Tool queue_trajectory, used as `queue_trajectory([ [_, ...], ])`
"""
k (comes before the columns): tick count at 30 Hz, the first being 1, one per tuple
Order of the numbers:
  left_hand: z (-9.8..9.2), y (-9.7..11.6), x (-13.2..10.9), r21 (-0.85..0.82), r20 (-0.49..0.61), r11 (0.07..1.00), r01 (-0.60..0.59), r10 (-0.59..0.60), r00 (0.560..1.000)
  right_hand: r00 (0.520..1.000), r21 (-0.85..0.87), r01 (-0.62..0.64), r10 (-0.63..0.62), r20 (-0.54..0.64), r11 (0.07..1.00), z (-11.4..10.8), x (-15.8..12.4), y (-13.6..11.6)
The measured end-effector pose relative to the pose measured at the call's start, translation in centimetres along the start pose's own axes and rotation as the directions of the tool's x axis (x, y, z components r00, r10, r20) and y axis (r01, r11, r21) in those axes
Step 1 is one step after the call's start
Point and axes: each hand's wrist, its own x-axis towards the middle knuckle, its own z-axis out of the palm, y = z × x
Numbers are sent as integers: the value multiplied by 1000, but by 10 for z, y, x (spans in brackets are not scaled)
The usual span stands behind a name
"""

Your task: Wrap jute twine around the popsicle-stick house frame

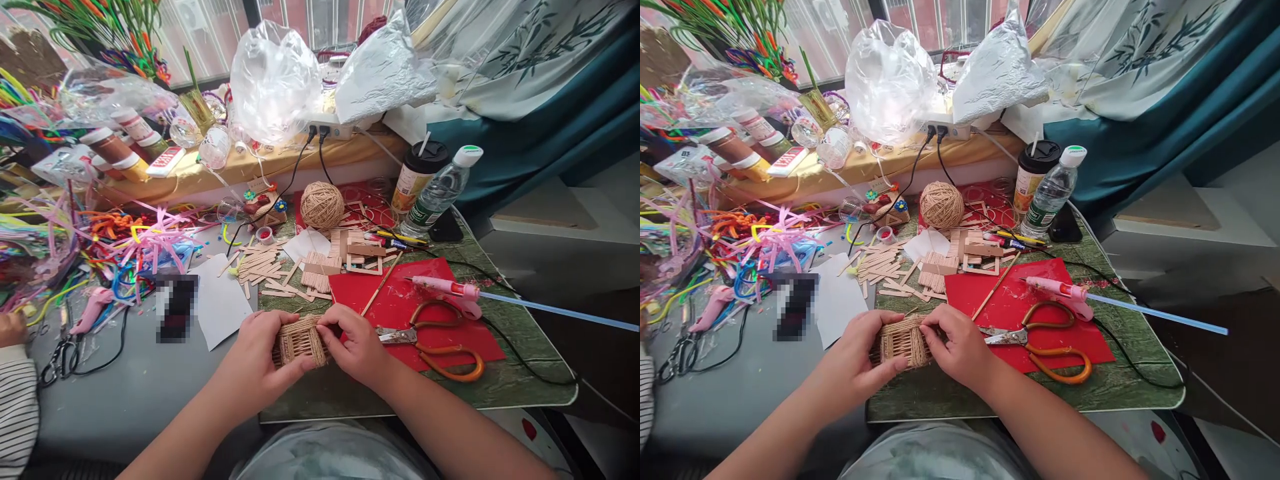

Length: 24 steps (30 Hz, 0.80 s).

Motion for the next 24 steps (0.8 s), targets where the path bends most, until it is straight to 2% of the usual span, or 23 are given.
queue_trajectory([
  [4, 2, 7, 7, 115, -8, 993, -29, 30, 1000, 1000, 15, -9, 9, -26, 1000, 1, 0, 1],
  [8, 9, -1, 8, 79, 10, 992, -100, 100, 995, 993, 47, -101, 103, -50, 994, -4, 2, 1],
  [10, 12, -9, 6, 33, -13, 992, -125, 125, 992, 987, 80, -148, 152, -43, 986, -6, 3, 0],
  [13, 16, -18, 0, -51, -68, 993, -104, 101, 993, 987, 96, -153, 157, -30, 984, -9, 4, -2],
  [18, 27, -26, -6, -341, -127, 937, -77, 35, 991, 990, 101, -127, 132, -42, 987, -18, 5, -5],
  [21, 43, -34, -8, -476, -190, 873, -105, 14, 982, 993, 114, -94, 101, -55, 989, -23, 4, -6],
  [24, 68, -42, -6, -538, -247, 834, -122, -18, 969, 996, 129, -44, 54, -75, 991, -26, 2, -7],
])
